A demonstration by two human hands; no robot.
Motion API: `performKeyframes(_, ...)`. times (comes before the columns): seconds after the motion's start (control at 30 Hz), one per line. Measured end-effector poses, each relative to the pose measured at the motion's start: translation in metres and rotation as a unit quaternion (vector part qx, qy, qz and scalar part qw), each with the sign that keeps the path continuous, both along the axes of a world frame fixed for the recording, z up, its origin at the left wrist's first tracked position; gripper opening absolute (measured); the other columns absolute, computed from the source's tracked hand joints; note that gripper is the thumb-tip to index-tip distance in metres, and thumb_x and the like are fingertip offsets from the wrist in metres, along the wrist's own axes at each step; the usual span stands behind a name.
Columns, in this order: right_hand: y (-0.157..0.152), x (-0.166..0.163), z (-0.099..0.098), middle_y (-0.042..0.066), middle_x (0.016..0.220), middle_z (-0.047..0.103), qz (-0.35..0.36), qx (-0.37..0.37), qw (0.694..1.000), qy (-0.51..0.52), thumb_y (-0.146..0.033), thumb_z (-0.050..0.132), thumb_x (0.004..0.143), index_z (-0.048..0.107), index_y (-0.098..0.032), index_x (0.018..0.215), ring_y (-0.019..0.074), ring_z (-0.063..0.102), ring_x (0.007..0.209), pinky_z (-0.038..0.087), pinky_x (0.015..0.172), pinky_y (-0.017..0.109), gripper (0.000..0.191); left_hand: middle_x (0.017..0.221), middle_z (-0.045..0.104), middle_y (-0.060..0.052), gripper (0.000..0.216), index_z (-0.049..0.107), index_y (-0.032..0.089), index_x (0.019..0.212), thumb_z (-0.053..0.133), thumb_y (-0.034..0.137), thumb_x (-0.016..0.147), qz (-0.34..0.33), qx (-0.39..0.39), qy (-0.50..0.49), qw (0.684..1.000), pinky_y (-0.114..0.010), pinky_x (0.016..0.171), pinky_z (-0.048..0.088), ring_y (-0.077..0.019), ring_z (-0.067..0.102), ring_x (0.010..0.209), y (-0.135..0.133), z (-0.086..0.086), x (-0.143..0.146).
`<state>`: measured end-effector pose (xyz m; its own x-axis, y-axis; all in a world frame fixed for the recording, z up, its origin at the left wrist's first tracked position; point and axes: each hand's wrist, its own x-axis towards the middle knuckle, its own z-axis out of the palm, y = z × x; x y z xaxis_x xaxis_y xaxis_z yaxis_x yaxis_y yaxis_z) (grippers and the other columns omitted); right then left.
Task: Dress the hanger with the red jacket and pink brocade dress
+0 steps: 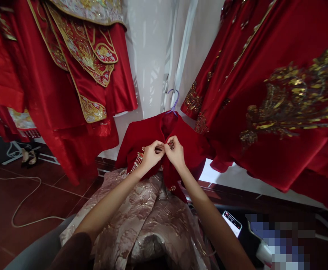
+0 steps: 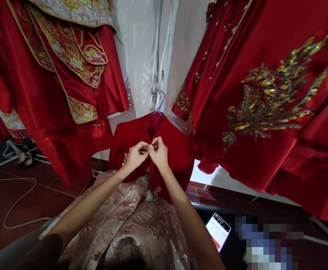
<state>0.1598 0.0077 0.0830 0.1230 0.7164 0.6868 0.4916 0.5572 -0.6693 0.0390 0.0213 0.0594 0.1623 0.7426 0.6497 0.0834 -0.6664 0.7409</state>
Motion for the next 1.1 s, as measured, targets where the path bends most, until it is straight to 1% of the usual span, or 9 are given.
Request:
performKeyframes(0.2, -0.002, -0.003, -0.014, 0.002, 0.084, 0.057, 0.011, -0.027, 0.998, 0.049, -0.029, 0.055, 0.075, 0.046, -0.021, 0.093, 0.0158, 0.057, 0.072, 0.046, 0.066, 0.029, 0.022, 0.09, 0.062, -0.003, 0.024, 0.053, 0.018, 0.094, 0.059, 0.013, 0.071, -0.019, 0.0, -0.007, 1.0, -0.023, 0.067, 0.051, -0.0106, 0.061, 0.077, 0.0, -0.005, 0.001)
performKeyframes(0.33, -0.007, -0.001, -0.025, 0.007, 0.098, 0.057, 0.064, -0.021, 0.992, 0.108, -0.035, 0.054, 0.078, 0.044, -0.021, 0.102, 0.0168, 0.058, 0.087, 0.049, 0.075, 0.031, 0.029, 0.073, 0.058, 0.003, 0.031, 0.048, 0.019, 0.099, 0.062, 0.018, 0.072, -0.021, -0.041, 0.017, 0.999, -0.019, 0.057, 0.044, -0.0078, 0.055, 0.061, 0.0, -0.009, -0.002)
performKeyframes(0.43, -0.014, 0.003, -0.032, 0.007, 0.101, 0.055, 0.088, -0.043, 0.985, 0.139, -0.037, 0.054, 0.079, 0.043, -0.022, 0.105, 0.0161, 0.059, 0.089, 0.051, 0.077, 0.032, 0.032, 0.064, 0.053, 0.006, 0.034, 0.046, 0.019, 0.102, 0.064, 0.024, 0.073, -0.017, -0.087, 0.016, 0.996, -0.019, 0.053, 0.04, -0.0078, 0.052, 0.055, -0.007, -0.013, -0.005)
performKeyframes(0.57, -0.027, 0.006, -0.038, 0.004, 0.094, 0.052, 0.059, -0.101, 0.985, 0.13, -0.041, 0.059, 0.075, 0.041, -0.022, 0.102, 0.0142, 0.057, 0.074, 0.052, 0.063, 0.029, 0.037, 0.078, 0.061, -0.002, 0.009, 0.053, 0.017, 0.089, 0.05, 0.023, 0.084, 0.012, -0.124, -0.041, 0.991, -0.023, 0.066, 0.045, -0.0109, 0.058, 0.071, -0.02, -0.016, -0.007)
performKeyframes(0.67, -0.038, 0.003, -0.04, 0.006, 0.098, 0.051, 0.069, -0.121, 0.988, 0.072, -0.038, 0.065, 0.069, 0.04, -0.021, 0.105, 0.0142, 0.056, 0.073, 0.051, 0.061, 0.029, 0.047, 0.09, 0.06, -0.005, 0.011, 0.054, 0.016, 0.091, 0.05, 0.018, 0.082, 0.007, -0.118, -0.056, 0.991, -0.026, 0.072, 0.047, -0.0127, 0.059, 0.082, -0.024, -0.02, -0.007)
performKeyframes(0.73, -0.045, 0.0, -0.039, 0.008, 0.106, 0.05, 0.084, -0.111, 0.99, 0.018, -0.031, 0.068, 0.063, 0.038, -0.02, 0.11, 0.0172, 0.057, 0.083, 0.051, 0.068, 0.031, 0.057, 0.092, 0.057, -0.005, 0.02, 0.053, 0.017, 0.096, 0.058, 0.018, 0.076, 0.014, -0.106, -0.037, 0.994, -0.025, 0.068, 0.047, -0.0129, 0.058, 0.079, -0.025, -0.021, -0.007)
performKeyframes(0.83, -0.051, 0.0, -0.035, 0.008, 0.109, 0.051, 0.083, -0.083, 0.991, -0.059, -0.021, 0.065, 0.062, 0.041, -0.02, 0.11, 0.0196, 0.055, 0.095, 0.047, 0.081, 0.033, 0.054, 0.098, 0.052, -0.006, 0.034, 0.052, 0.019, 0.1, 0.066, 0.02, 0.069, 0.104, -0.033, 0.025, 0.994, -0.029, 0.073, 0.047, -0.0158, 0.055, 0.086, -0.027, -0.02, -0.007)
performKeyframes(0.97, -0.055, 0.007, -0.025, 0.001, 0.088, 0.058, 0.061, -0.096, 0.988, -0.103, -0.021, 0.052, 0.073, 0.049, -0.022, 0.1, 0.0135, 0.056, 0.067, 0.046, 0.072, 0.029, 0.027, 0.115, 0.043, -0.01, 0.053, 0.047, 0.022, 0.115, 0.07, 0.03, 0.068, 0.213, 0.055, 0.104, 0.97, -0.041, 0.094, 0.039, -0.024, 0.044, 0.111, -0.031, -0.017, -0.008)
performKeyframes(1.1, -0.059, 0.018, -0.017, -0.001, 0.074, 0.057, 0.033, -0.097, 0.989, -0.104, -0.029, 0.057, 0.075, 0.052, -0.022, 0.099, 0.0132, 0.053, 0.06, 0.044, 0.061, 0.026, 0.025, 0.119, 0.041, -0.012, 0.044, 0.043, 0.02, 0.119, 0.059, 0.031, 0.08, 0.22, 0.089, 0.175, 0.955, -0.043, 0.1, 0.035, -0.0251, 0.042, 0.116, -0.027, -0.024, -0.01)
